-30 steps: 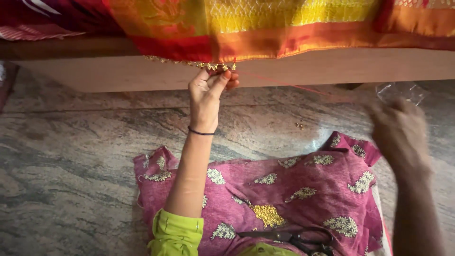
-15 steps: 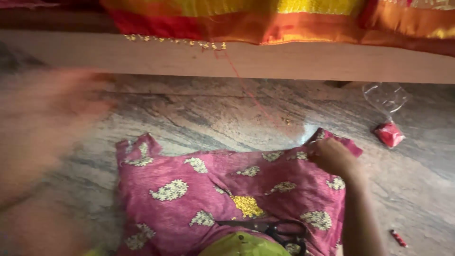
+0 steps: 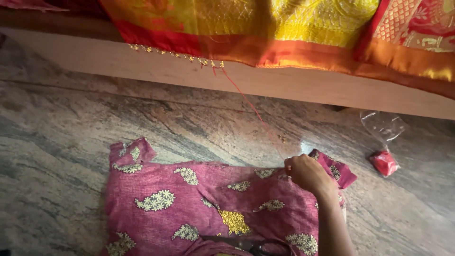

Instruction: Sewing decorative beads and fringes onto the edge of a yellow and orange saree fabric.

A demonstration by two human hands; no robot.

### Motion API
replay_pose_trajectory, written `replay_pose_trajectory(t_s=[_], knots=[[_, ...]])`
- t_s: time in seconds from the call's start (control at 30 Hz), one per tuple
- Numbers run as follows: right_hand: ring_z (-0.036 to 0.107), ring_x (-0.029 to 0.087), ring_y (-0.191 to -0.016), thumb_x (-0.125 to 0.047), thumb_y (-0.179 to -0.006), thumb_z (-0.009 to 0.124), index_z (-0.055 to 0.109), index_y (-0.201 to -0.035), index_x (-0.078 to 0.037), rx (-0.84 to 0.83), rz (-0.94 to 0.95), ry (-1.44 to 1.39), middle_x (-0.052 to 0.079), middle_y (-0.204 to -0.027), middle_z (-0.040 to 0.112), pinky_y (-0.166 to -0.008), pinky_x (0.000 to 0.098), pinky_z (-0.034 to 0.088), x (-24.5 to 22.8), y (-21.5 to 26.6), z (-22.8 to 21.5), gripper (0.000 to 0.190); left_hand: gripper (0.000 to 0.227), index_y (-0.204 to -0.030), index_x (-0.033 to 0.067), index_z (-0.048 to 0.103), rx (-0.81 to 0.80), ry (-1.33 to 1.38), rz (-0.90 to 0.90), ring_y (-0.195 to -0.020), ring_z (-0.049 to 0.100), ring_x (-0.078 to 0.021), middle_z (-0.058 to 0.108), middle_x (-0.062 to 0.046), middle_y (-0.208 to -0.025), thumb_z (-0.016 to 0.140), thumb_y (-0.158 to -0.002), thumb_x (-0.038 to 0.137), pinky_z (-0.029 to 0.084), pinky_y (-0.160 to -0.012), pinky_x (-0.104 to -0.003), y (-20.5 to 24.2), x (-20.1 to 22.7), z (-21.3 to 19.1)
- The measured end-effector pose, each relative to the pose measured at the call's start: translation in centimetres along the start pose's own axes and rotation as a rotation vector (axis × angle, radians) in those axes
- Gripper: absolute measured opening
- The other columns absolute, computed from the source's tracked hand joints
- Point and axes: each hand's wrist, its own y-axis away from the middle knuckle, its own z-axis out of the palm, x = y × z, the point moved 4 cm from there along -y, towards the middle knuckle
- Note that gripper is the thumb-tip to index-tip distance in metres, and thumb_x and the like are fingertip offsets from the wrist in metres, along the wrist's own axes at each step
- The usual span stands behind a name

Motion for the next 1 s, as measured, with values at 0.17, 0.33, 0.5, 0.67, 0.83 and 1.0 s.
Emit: replay_pose_trajectory(t_s=[0.17,0.33,0.5,0.67,0.83,1.0], knots=[[0.073,0.035,-0.088,-0.007,-0.084,0.062,0.075,-0.087,-0.011,0.010,0.061,-0.008,0.018,-0.085,0.074,-0.079,0.0490,0.057,0.8,0.9,-0.2,0.014,0.045,-0.131,0.0004,0.061,0.034,0.022,-0.018,-0.107,0.070,-0.0174,0.072,-0.011,-0.123,0.072,-0.092,0.019,0.056,-0.086,-0.033,-0.1,-5.8,-0.9],[0.073,0.036,-0.086,-0.010,-0.087,0.062,0.075,-0.089,-0.011,0.061,-0.004,-0.006,0.019,-0.085,0.073,-0.078,0.0502,0.056,-0.1,0.9,0.1,0.013,0.045,-0.132,0.0008,0.061,0.074,0.027,-0.032,-0.105,0.069,-0.0173,0.072,-0.010,-0.123,0.071,-0.092,0.020,0.056,-0.084,-0.033,0.1,-7.6,-0.1],[0.073,0.034,-0.067,-0.017,-0.076,0.071,0.077,-0.092,-0.012,0.231,-0.140,-0.146,0.016,-0.077,0.074,-0.062,0.0478,0.058,-4.3,1.0,-3.2,0.018,0.045,-0.132,0.0013,0.062,0.134,0.018,-0.039,-0.104,0.069,-0.0172,0.072,-0.010,-0.123,0.070,-0.092,0.021,0.056,-0.081,-0.034,0.4,-9.8,-2.1],[0.070,0.032,-0.064,-0.032,-0.097,0.071,0.077,-0.084,-0.007,0.448,-0.120,-0.112,0.017,-0.074,0.072,-0.062,0.0433,0.054,-9.5,0.1,-8.5,0.029,0.045,-0.132,0.0018,0.062,0.196,0.013,-0.047,-0.102,0.069,-0.0172,0.072,-0.009,-0.123,0.069,-0.093,0.021,0.056,-0.079,-0.034,0.9,-11.3,-4.6],[0.074,0.020,-0.065,-0.016,-0.091,0.074,0.078,-0.107,-0.006,0.740,-0.245,-0.666,0.012,-0.089,0.079,-0.060,0.0341,0.057,-14.0,-3.3,-13.1,0.019,0.045,-0.133,0.0023,0.062,0.209,0.011,-0.025,-0.101,0.069,-0.0171,0.072,-0.008,-0.123,0.068,-0.093,0.022,0.056,-0.076,-0.035,-2.9,-9.5,-2.5],[0.070,0.016,-0.103,-0.017,-0.098,0.068,0.066,-0.130,-0.004,0.569,-0.374,-1.346,0.005,-0.131,0.070,-0.075,0.0309,0.060,-14.6,-9.9,-13.2,0.035,0.044,-0.137,0.0074,0.057,-0.050,0.209,0.000,-0.124,0.060,-0.0105,0.065,0.000,-0.134,0.066,-0.098,0.025,0.048,-0.105,-0.029,-6.4,-8.6,7.8]])
